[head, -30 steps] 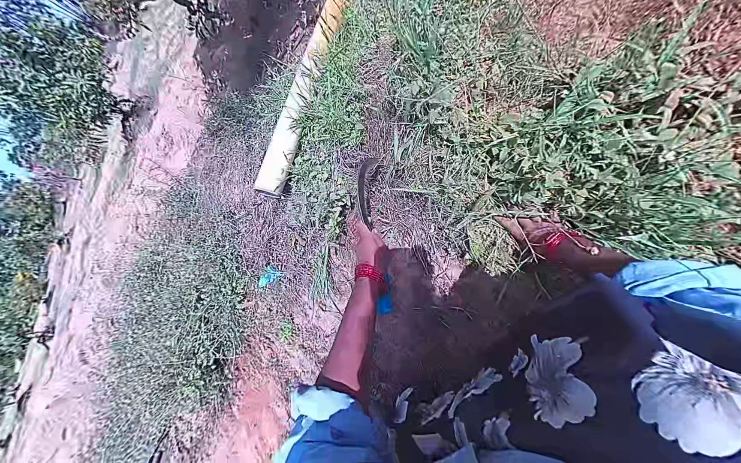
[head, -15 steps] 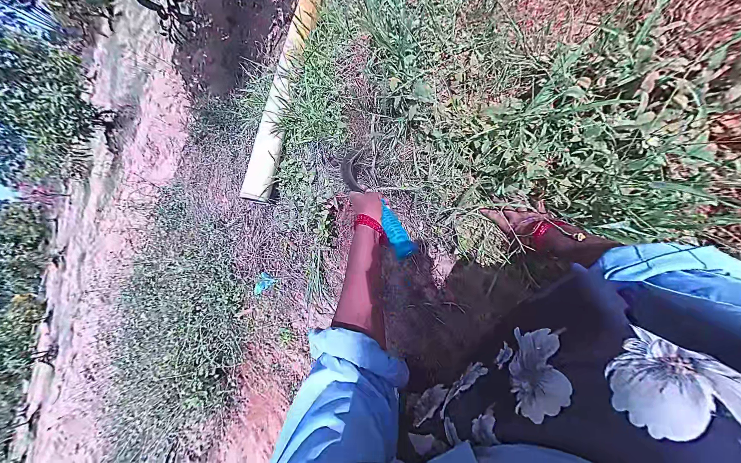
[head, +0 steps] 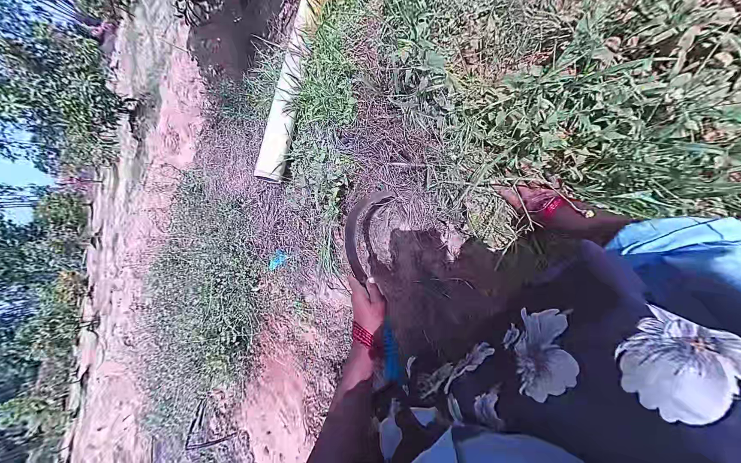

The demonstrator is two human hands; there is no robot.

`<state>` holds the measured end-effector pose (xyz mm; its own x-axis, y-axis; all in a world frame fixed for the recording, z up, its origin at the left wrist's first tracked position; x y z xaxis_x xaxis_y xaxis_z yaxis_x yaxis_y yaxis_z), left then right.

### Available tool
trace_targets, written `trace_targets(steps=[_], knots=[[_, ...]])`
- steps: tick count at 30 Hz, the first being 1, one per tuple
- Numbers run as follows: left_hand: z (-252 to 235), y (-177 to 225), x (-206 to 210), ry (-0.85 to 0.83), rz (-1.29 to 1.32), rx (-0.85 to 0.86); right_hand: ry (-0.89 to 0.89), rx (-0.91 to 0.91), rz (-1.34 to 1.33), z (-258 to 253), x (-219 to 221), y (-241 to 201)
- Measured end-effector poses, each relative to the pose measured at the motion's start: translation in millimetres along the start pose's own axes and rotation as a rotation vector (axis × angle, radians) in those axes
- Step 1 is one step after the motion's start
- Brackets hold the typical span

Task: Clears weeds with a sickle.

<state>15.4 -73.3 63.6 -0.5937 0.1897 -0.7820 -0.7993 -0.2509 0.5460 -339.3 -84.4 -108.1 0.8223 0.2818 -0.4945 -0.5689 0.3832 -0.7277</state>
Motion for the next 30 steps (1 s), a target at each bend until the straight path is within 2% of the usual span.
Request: trace_targets(steps=[2,4,6,8,11,13,15,17,19,22,26,28,30], knots=[[-29.3,32.2,-7.3,0.095,0.100,0.069,-0.017,-0.046,0.066,3.8,-2.8,-9.4],[-66.4,79.8,-0.6,0.079,0.195,0.081,-0.016,-0.056,0.130,-2.1,-1.2,-8.3],[-103.2,116.3,20.8,0.015,0.233,0.018,-0.047,-0.016,0.175,-6.1,1.6,-3.9],[-129.1,136.0,48.2,-0.069,0.186,-0.055,-0.014,0.006,0.124,-12.9,5.6,5.6],[-138.8,153.7,91.8,-0.192,0.214,-0.149,0.018,-0.052,0.112,-29.1,14.2,24.3],[-127.5,152.5,108.1,-0.216,0.386,-0.190,0.013,-0.014,0.065,-34.7,17.0,30.7],[-107.5,140.2,106.5,-0.229,0.600,-0.220,-0.003,-0.030,0.074,-31.1,16.1,27.0],[-85.0,118.8,99.3,-0.338,0.807,-0.269,0.040,-0.042,0.079,-36.3,16.9,34.8],[-53.5,89.8,86.6,-0.433,0.912,-0.293,0.038,0.025,-0.004,-26.4,10.7,23.7],[-22.4,50.1,65.6,-0.386,0.831,-0.277,0.047,0.033,-0.009,-16.5,3.7,14.2],[-0.5,60.8,61.1,-0.308,0.643,-0.287,-0.001,0.010,-0.020,-5.5,-2.3,0.4],[10.0,65.9,62.8,-0.368,0.464,-0.211,0.073,-0.027,-0.001,-11.9,-3.7,9.3],[19.7,60.9,60.7,-0.377,0.149,-0.032,0.004,-0.096,0.127,-13.5,1.1,16.9]])
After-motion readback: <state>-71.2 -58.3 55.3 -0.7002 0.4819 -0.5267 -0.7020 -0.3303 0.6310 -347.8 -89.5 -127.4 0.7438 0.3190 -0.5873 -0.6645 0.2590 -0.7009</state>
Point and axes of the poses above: each hand's wrist, its own z-axis away from the middle knuckle, its own x-axis out of the palm, y = z × x, the point moved 9 cm from there along -z, towards the middle knuckle
